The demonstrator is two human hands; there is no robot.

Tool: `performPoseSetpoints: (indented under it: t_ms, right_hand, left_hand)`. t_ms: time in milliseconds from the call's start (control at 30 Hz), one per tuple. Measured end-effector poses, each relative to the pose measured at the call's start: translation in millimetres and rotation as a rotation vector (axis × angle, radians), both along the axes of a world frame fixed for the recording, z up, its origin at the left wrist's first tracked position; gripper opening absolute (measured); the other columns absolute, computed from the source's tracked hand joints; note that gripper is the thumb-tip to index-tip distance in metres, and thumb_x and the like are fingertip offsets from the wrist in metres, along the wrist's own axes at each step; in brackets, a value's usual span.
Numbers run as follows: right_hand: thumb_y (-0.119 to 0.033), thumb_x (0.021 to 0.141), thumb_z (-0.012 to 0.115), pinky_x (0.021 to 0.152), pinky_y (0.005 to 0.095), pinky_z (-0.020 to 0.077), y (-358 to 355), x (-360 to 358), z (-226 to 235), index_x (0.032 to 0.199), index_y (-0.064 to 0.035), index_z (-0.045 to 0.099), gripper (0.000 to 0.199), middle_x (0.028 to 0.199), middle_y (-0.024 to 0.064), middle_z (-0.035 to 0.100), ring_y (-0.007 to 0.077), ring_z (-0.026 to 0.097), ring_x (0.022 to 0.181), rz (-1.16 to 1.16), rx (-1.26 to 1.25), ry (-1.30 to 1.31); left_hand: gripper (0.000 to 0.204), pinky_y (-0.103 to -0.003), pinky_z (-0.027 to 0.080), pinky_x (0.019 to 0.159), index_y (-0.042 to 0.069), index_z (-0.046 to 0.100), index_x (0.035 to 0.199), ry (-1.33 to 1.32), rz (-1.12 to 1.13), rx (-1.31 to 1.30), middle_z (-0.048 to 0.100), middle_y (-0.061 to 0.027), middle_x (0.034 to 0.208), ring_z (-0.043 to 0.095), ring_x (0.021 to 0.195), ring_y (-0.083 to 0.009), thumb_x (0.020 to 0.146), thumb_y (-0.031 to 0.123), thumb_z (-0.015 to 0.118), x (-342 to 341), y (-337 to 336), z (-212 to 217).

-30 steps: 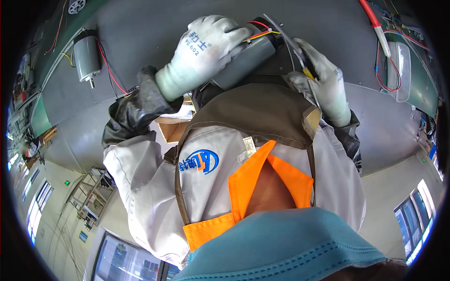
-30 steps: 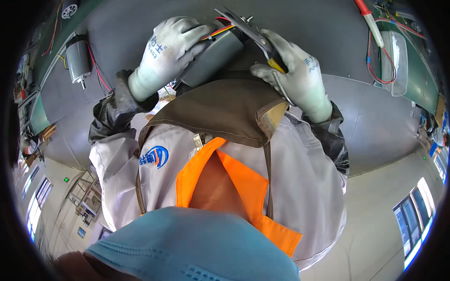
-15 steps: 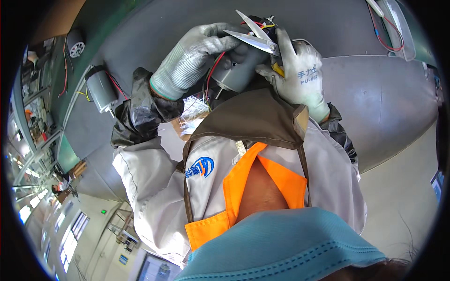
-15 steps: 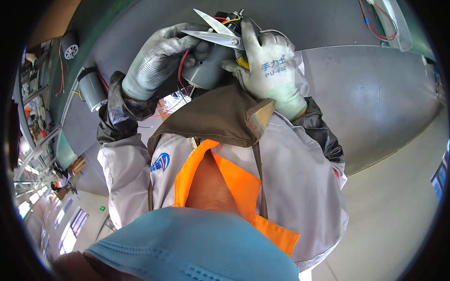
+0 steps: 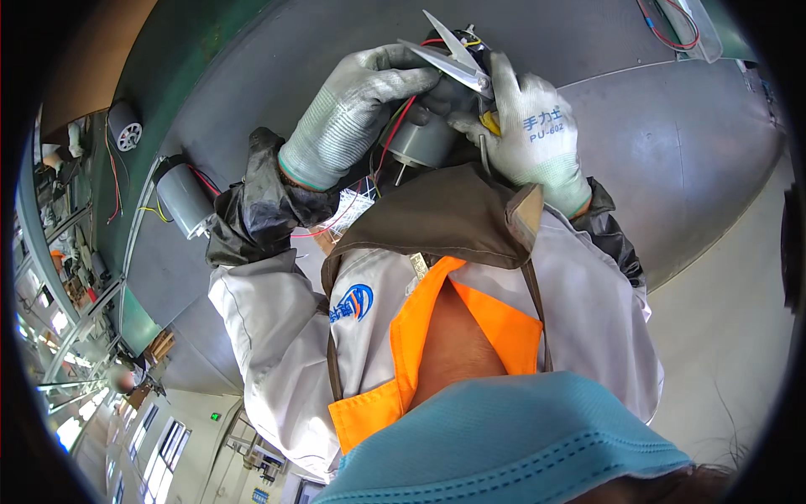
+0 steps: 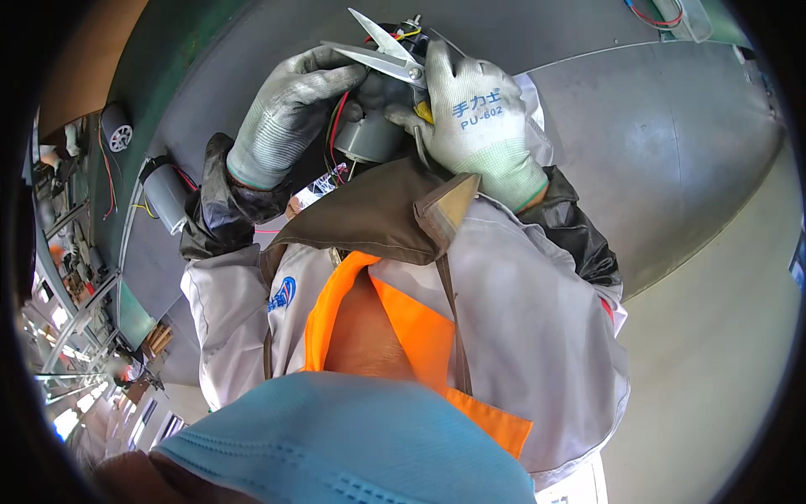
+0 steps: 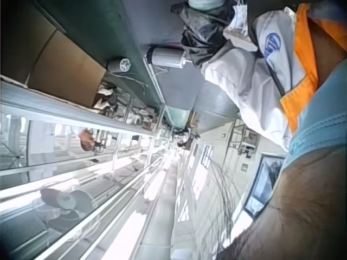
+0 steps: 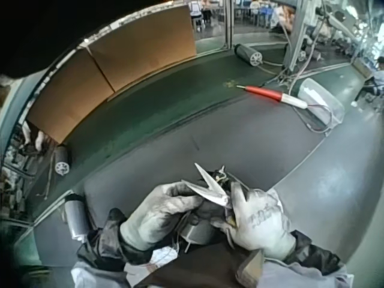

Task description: Assembling wires and connectors onto cylindrical electronic components at a factory workbench.

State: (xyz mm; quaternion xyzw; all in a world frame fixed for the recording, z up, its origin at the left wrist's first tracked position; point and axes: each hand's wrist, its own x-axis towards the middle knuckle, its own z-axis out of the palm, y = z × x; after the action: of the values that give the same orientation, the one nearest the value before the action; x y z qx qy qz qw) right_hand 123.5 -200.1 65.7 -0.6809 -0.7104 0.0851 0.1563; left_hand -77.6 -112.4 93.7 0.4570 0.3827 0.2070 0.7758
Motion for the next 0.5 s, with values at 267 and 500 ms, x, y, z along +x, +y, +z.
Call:
performPoseSetpoints:
  t_ms: [267, 500]
  right_hand:
    - [-0.044, 0.089, 0.071, 0.059, 0.0447, 0.0531, -6.0, 58.2, -17.9, 0.125, -0.0062, 0.055, 0.054, 0.086, 0.0175, 0.069, 0.0361, 0.069, 0.071, -0.314, -0.061, 0.064]
    - [-0.038, 0.093, 0.067, 0.068, 0.042, 0.0555, 25.1, 89.5, -37.3, 0.101, -0.003, 0.069, 0.036, 0.083, 0.0135, 0.069, 0.0291, 0.07, 0.074, -0.09, -0.041, 0.026]
  left_hand:
    - [0.067, -0.032, 0.054, 0.089, -0.003, 0.051, 0.138, 0.317, -0.103, 0.41, 0.069, -0.0151, 0.12, 0.07, 0.102, -0.0217, 0.088, 0.033, 0.076, -25.6, -16.3, -19.0]
    - [0.105, -0.04, 0.045, 0.108, 0.001, 0.035, 0.15, 0.793, -0.34, 0.762, 0.051, -0.0262, 0.142, 0.053, 0.13, -0.0378, 0.069, 0.043, 0.087, -61.7, -47.5, -44.4]
